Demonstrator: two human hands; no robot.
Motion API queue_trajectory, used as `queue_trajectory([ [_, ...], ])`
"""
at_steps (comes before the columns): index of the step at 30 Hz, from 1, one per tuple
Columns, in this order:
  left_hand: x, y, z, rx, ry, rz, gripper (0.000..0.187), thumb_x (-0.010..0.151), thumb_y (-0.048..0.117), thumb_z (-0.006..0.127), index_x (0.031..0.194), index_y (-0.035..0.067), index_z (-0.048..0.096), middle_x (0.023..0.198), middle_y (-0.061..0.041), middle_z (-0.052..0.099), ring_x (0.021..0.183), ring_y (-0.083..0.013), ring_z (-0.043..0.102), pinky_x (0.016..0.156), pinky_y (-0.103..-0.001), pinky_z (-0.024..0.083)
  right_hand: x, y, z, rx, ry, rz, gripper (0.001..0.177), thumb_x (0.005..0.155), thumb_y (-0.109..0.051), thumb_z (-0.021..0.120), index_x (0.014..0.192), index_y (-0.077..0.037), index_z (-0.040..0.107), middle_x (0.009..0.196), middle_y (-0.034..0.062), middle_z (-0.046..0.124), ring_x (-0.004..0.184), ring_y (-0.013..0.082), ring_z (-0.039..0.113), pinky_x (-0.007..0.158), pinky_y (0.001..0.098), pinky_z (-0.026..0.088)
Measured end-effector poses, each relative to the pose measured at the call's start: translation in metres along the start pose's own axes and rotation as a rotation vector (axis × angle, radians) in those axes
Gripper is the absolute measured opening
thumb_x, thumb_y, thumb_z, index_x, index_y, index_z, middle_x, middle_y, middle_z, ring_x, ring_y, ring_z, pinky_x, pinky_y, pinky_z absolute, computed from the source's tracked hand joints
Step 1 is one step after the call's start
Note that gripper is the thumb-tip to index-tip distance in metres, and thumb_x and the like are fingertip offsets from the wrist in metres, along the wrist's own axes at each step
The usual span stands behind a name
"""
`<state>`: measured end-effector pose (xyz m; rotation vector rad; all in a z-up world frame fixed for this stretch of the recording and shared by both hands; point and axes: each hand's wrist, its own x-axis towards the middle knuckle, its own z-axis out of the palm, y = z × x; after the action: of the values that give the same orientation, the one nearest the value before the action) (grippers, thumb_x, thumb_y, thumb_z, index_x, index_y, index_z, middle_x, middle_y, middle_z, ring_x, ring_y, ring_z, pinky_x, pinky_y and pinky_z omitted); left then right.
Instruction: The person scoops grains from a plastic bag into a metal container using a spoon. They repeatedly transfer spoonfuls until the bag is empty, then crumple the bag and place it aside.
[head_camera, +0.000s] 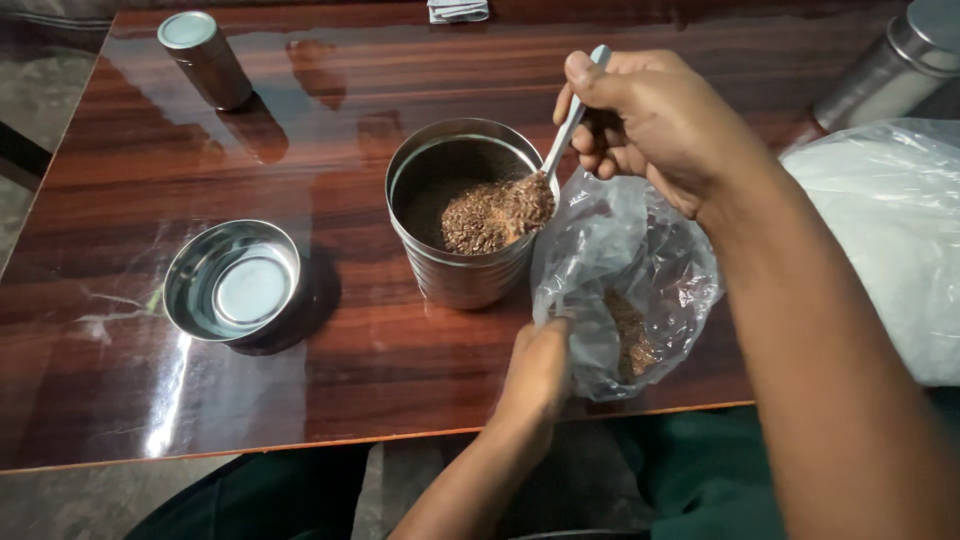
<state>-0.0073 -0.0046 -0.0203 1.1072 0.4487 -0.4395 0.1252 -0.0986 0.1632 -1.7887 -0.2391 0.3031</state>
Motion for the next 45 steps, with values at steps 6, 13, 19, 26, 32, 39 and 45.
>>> queue_trajectory([
  [6,-0.004,0.001,0.0,-0.022,0.012,0.087,0.041,0.092,0.029,0.05,0.107,-0.001,0.073,0.081,-0.003,0.073,0.072,-0.0116,0.065,0.068,-0.027,0.05,0.015,0.007,0.02,0.011,0.019,-0.071,0.036,0.107,-0.034,0.053,0.094,-0.003,0.067,0.066,0.0031,0.064,0.053,0.0084,0.061,0.047,0.0216,0.052],
  [13,-0.002,-0.003,-0.003,0.114,0.077,0.07,0.039,0.093,0.03,0.048,0.103,-0.002,0.069,0.071,-0.004,0.055,0.064,-0.0167,0.049,0.059,-0.036,0.04,0.028,0.014,0.041,0.012,0.033,-0.314,0.03,0.107,-0.027,0.055,0.096,-0.002,0.068,0.075,0.0093,0.072,0.061,0.0119,0.069,0.051,0.0242,0.057],
  [19,-0.008,0.001,-0.004,0.091,0.054,0.058,0.038,0.092,0.03,0.047,0.104,0.003,0.071,0.071,-0.002,0.058,0.063,-0.0128,0.051,0.059,-0.031,0.041,0.017,0.014,0.048,-0.172,-0.018,-0.566,0.017,0.106,-0.017,0.061,0.105,-0.004,0.071,0.098,0.008,0.075,0.087,0.0115,0.077,0.063,0.0219,0.065],
  [26,-0.007,0.007,-0.001,0.04,0.031,0.033,0.041,0.092,0.031,0.05,0.106,-0.001,0.072,0.083,-0.006,0.069,0.074,-0.0153,0.061,0.068,-0.031,0.046,0.007,0.005,0.028,0.065,0.037,-0.59,0.023,0.112,-0.022,0.056,0.103,-0.005,0.068,0.088,0.0065,0.072,0.075,0.0133,0.072,0.058,0.0264,0.061],
  [32,-0.006,0.006,-0.001,0.041,0.027,0.102,0.04,0.093,0.028,0.052,0.109,-0.004,0.071,0.088,-0.013,0.069,0.079,-0.0213,0.061,0.071,-0.033,0.047,-0.032,0.008,-0.015,0.179,0.33,-0.372,0.029,0.11,-0.033,0.055,0.092,-0.01,0.06,0.069,-0.0018,0.054,0.058,0.0074,0.054,0.048,0.0232,0.043],
  [39,-0.014,0.02,-0.003,0.051,0.15,0.252,0.04,0.09,0.02,0.05,0.119,-0.002,0.067,0.097,-0.011,0.074,0.088,-0.0186,0.067,0.079,-0.032,0.052,-0.073,0.045,-0.054,-0.225,0.288,-0.202,0.039,0.107,-0.039,0.057,0.087,-0.005,0.065,0.065,-0.0015,0.057,0.051,0.0081,0.05,0.045,0.0229,0.038],
  [45,-0.022,0.027,0.0,0.313,0.234,0.37,0.037,0.083,0.005,0.052,0.112,-0.003,0.073,0.089,-0.014,0.078,0.079,-0.0193,0.073,0.075,-0.031,0.056,-0.086,0.07,-0.079,-0.512,0.046,0.127,0.032,0.095,-0.03,0.065,0.096,-0.002,0.079,0.077,0.0093,0.078,0.067,0.0134,0.068,0.063,0.0274,0.055],
])
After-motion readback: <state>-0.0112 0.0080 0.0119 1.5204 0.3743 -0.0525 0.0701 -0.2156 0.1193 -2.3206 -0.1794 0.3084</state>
